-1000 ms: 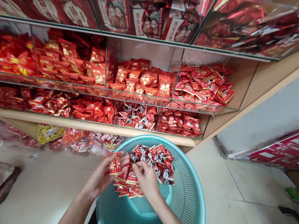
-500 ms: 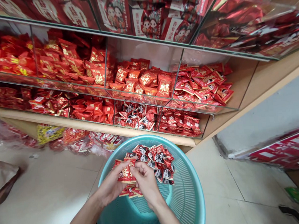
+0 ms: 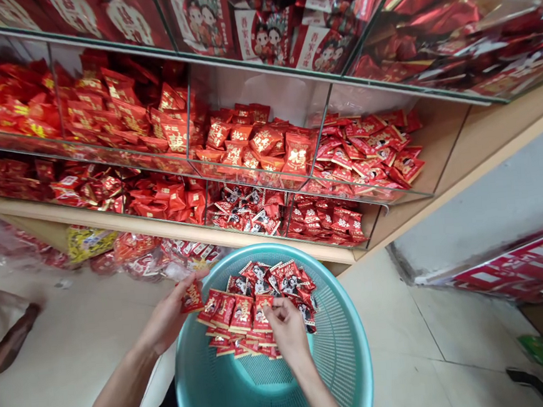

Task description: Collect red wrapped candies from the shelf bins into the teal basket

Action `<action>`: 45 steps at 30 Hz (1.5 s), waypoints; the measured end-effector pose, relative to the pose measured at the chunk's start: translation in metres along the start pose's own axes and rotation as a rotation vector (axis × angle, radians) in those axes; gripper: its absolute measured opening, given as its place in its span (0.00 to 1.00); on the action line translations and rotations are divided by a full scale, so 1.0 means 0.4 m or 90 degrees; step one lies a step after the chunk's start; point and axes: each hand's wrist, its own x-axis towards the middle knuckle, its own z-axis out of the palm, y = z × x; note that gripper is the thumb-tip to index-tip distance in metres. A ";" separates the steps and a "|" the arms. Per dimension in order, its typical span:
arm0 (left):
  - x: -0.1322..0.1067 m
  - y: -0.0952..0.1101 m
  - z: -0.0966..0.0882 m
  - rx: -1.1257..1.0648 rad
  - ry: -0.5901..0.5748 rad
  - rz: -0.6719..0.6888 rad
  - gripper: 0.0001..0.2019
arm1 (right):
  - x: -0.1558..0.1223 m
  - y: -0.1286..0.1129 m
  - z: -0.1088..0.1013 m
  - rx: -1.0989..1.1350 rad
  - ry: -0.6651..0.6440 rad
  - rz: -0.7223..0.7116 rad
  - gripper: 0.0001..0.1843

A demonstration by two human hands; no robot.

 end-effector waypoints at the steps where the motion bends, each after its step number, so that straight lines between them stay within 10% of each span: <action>1: 0.001 0.001 -0.004 0.032 0.005 0.021 0.21 | 0.000 0.010 -0.001 -0.007 -0.004 0.004 0.22; 13: 0.064 -0.059 -0.060 0.489 0.034 0.317 0.22 | -0.011 0.036 0.017 -0.145 0.001 -0.023 0.19; 26: 0.055 -0.066 -0.039 0.659 -0.098 0.369 0.11 | -0.030 0.001 0.013 -0.275 0.030 -0.064 0.18; 37: 0.045 -0.124 -0.026 0.749 0.042 0.460 0.09 | -0.032 0.005 0.015 -0.280 0.018 -0.047 0.19; 45: 0.022 -0.151 -0.057 0.820 -0.026 0.468 0.17 | -0.033 0.009 0.016 -0.265 0.015 -0.041 0.18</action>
